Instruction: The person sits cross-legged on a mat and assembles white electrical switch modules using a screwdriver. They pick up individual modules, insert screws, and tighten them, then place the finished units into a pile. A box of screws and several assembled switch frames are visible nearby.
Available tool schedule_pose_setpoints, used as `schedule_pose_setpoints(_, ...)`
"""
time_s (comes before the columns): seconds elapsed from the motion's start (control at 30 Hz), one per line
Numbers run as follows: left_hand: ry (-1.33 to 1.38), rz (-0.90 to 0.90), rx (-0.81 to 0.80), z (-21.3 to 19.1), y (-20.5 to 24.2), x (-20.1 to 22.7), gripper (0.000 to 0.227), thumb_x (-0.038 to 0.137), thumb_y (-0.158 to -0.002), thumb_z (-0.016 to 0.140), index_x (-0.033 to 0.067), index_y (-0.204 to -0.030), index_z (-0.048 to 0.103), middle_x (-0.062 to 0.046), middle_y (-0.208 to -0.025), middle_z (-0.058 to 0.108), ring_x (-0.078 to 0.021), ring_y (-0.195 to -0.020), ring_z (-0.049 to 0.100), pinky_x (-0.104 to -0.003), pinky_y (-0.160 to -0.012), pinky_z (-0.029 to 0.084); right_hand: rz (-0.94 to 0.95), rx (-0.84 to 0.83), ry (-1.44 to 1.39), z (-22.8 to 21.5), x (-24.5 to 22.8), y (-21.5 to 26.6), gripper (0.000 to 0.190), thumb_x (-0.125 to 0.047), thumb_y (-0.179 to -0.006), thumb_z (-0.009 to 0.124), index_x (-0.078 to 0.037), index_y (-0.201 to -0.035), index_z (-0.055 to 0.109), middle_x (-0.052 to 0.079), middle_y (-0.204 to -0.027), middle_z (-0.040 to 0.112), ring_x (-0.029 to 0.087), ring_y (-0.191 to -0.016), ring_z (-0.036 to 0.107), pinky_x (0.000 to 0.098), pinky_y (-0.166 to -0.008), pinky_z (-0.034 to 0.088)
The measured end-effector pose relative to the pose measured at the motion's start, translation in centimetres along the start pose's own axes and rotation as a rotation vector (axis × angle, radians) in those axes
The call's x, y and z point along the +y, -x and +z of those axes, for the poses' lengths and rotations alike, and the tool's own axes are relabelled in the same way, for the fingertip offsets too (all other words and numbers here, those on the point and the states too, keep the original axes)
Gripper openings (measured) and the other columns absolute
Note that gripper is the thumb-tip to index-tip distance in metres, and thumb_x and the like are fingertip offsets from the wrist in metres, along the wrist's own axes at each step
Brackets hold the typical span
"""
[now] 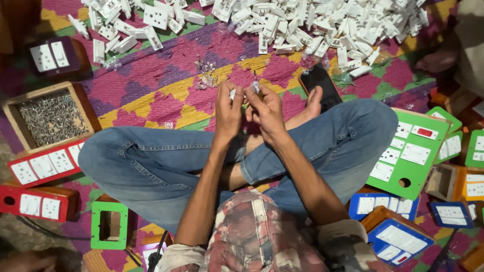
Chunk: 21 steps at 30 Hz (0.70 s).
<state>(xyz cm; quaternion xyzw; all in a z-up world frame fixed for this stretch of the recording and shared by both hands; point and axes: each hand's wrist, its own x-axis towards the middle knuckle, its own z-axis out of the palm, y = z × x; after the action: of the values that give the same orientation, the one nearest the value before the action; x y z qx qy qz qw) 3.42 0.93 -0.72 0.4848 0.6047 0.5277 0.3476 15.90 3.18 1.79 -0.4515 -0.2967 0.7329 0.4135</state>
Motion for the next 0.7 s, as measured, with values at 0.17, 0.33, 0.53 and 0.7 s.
schedule_pose_setpoints(0.17, 0.59, -0.371, -0.085, 0.1, 0.3, -0.1, 0.021, 0.028, -0.108, 0.055, 0.0082, -0.105, 0.049, -0.001, -0.078, 0.047, -0.0098, -0.062, 0.044, -0.026, -0.054, 0.037, 0.004, -0.056, 0.036, -0.1, 0.7, -0.4, 0.019, -0.024, -0.103, 0.066, -0.005, -0.105, 0.064, 0.0, -0.08, 0.065, 0.006, -0.055, 0.057, 0.0199, -0.044, 0.034)
schedule_pose_setpoints(0.33, 0.335, -0.279, -0.049, 0.4, 0.2, 0.3, 0.022, 0.025, -0.104, 0.059, 0.0045, -0.113, 0.056, -0.001, -0.084, 0.059, -0.0101, -0.062, 0.053, -0.028, -0.053, 0.043, -0.046, -0.002, 0.07, -0.4, 2.1, -0.6, 0.018, -0.024, -0.104, 0.064, -0.007, -0.108, 0.063, -0.001, -0.079, 0.062, 0.006, -0.056, 0.056, 0.0207, -0.047, 0.04)
schedule_pose_setpoints(0.53, 0.155, -0.144, -0.144, 0.0, 0.3, 0.2, 0.032, 0.026, -0.11, 0.053, -0.0009, -0.116, 0.069, -0.006, -0.087, 0.071, -0.0115, -0.068, 0.061, -0.027, -0.058, 0.047, -0.22, 0.113, 0.243, -1.2, 1.5, -1.3, 0.016, -0.02, -0.106, 0.062, -0.006, -0.102, 0.058, -0.001, -0.077, 0.058, 0.006, -0.056, 0.054, 0.0221, -0.049, 0.045)
schedule_pose_setpoints(0.7, 0.395, -0.265, -0.143, 0.3, 0.2, 0.5, 0.045, 0.032, -0.114, 0.043, -0.0039, -0.115, 0.07, -0.009, -0.086, 0.072, -0.0113, -0.068, 0.064, -0.026, -0.059, 0.052, -0.224, 0.198, 0.282, -1.3, 1.5, -1.5, 0.015, -0.021, -0.103, 0.061, -0.007, -0.102, 0.058, -0.001, -0.074, 0.058, 0.006, -0.056, 0.056, 0.0221, -0.048, 0.047)
